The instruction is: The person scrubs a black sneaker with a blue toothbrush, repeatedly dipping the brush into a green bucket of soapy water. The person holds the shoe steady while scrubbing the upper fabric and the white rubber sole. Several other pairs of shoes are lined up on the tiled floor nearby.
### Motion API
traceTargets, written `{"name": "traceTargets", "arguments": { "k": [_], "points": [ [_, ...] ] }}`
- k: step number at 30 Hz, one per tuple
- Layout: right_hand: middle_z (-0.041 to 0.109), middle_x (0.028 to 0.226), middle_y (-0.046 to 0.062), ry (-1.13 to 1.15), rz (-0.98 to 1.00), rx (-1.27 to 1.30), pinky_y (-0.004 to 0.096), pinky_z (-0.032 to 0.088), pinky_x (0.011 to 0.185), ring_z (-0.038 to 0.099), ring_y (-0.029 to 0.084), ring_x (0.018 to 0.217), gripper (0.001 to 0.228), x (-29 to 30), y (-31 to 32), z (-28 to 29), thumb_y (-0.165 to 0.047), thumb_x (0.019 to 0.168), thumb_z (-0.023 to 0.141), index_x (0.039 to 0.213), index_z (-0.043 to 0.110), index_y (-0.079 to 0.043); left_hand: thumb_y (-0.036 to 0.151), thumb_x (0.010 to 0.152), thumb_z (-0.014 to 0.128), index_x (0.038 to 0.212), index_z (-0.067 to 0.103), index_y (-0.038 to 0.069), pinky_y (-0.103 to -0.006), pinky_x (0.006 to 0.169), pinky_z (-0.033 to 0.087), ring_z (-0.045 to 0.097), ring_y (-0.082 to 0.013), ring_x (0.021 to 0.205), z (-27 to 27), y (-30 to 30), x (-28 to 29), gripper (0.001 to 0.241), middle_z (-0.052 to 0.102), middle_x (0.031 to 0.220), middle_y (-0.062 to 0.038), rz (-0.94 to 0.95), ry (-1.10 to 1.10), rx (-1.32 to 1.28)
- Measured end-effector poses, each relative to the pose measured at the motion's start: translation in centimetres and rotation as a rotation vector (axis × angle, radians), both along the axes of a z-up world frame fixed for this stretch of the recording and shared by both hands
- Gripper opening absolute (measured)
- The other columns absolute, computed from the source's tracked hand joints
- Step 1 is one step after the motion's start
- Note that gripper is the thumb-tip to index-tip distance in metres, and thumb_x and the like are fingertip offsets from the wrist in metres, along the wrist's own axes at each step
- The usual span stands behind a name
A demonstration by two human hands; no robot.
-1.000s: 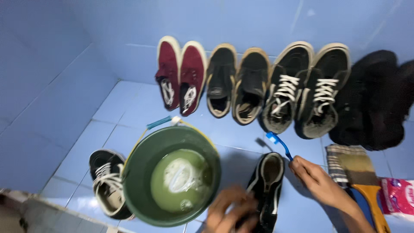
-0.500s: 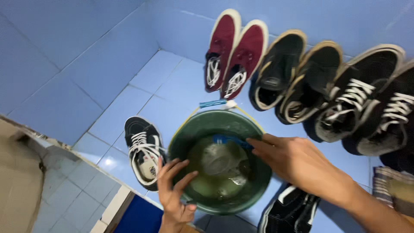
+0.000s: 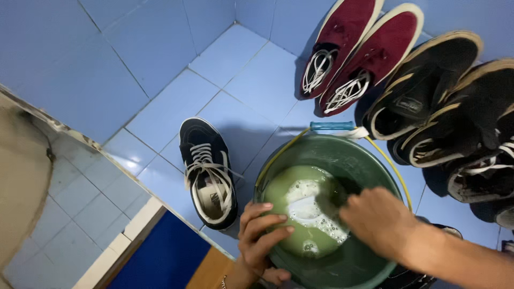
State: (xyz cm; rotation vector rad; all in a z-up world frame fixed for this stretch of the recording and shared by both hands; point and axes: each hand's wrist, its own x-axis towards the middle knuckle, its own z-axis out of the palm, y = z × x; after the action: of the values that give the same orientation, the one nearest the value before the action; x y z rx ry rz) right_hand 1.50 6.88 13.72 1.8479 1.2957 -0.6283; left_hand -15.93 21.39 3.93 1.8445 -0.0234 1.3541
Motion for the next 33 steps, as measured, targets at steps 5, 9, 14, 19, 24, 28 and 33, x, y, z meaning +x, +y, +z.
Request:
{"name": "traceTargets", "arguments": {
  "k": [5,9,14,19,24,28,33],
  "points": [
    [0.059,0.07,-0.002,0.483,0.025,-0.103,0.037,0.05,0.062,0.053,0.016,0.054,0.027,-0.1,0.3,1.8,-0.011,0.107,0.055,0.082,0.061,-0.018,0.069,0.111,0.035,0.106,0.071,0.02,-0.054,0.11,0.047,0.063,-0.03,0.114,-1.3,-0.6,0.9,0.061,0.068,0.104,-0.006,0.014,0.001,-0.095],
    [0.062,0.073,0.004,0.414,-0.044,0.186,0.038,0.042,0.044,0.058,0.023,0.057,0.013,0.5,3.4,3.3,-0.005,0.094,0.054,0.092,0.063,-0.015,0.069,0.109,0.035,0.105,0.071,0.018,-0.0551,0.105,0.046,0.062,-0.0303,0.107,-1.6,-0.6,0.7,0.062,0.069,0.103,-0.006,0.01,-0.061,-0.041],
    [0.066,0.099,0.002,0.012,0.112,0.392,0.039,0.051,0.038,0.072,0.02,0.054,0.014,3.0,2.3,1.5,-0.004,0.094,0.065,0.085,0.072,-0.012,0.071,0.11,0.036,0.107,0.071,0.02,-0.0584,0.112,0.043,0.062,-0.0307,0.114,-1.6,-1.1,0.4,0.062,0.068,0.106,-0.005,0.027,0.006,-0.112],
    [0.067,0.106,0.0,0.165,0.04,-0.049,0.05,0.055,0.081,0.067,0.033,0.1,0.017,2.7,-1.4,-1.5,-0.015,0.096,0.062,0.107,0.066,-0.027,0.07,0.109,0.034,0.098,0.072,0.017,-0.0521,0.11,0.043,0.063,-0.029,0.106,-2.5,-1.2,1.8,0.066,0.07,0.097,-0.007,0.093,-0.152,-0.097],
    [0.047,0.066,-0.002,0.516,0.005,0.084,0.036,0.043,0.054,0.049,0.016,0.056,0.021,1.1,1.2,2.7,-0.006,0.099,0.049,0.081,0.05,-0.017,0.07,0.112,0.029,0.099,0.069,0.017,-0.0497,0.11,0.046,0.063,-0.0281,0.106,-0.5,-1.7,1.4,0.067,0.066,0.097,-0.006,0.14,-0.068,-0.113],
    [0.067,0.089,0.008,0.255,0.069,0.644,0.025,0.046,0.03,0.059,0.01,0.043,0.031,1.6,1.7,2.3,0.021,0.09,0.054,0.102,0.065,-0.005,0.068,0.112,0.03,0.103,0.069,0.015,-0.0485,0.105,0.05,0.063,-0.0296,0.107,-0.4,-1.2,1.0,0.067,0.067,0.101,-0.008,0.093,-0.044,-0.073],
    [0.072,0.096,0.001,0.026,0.037,0.192,0.037,0.058,0.054,0.076,0.021,0.062,0.014,1.3,0.7,1.5,-0.008,0.099,0.062,0.111,0.066,-0.012,0.068,0.11,0.031,0.098,0.07,0.013,-0.0497,0.109,0.045,0.064,-0.0319,0.105,-1.5,-1.4,1.5,0.069,0.069,0.098,-0.01,0.127,-0.127,-0.061]
  ]
}}
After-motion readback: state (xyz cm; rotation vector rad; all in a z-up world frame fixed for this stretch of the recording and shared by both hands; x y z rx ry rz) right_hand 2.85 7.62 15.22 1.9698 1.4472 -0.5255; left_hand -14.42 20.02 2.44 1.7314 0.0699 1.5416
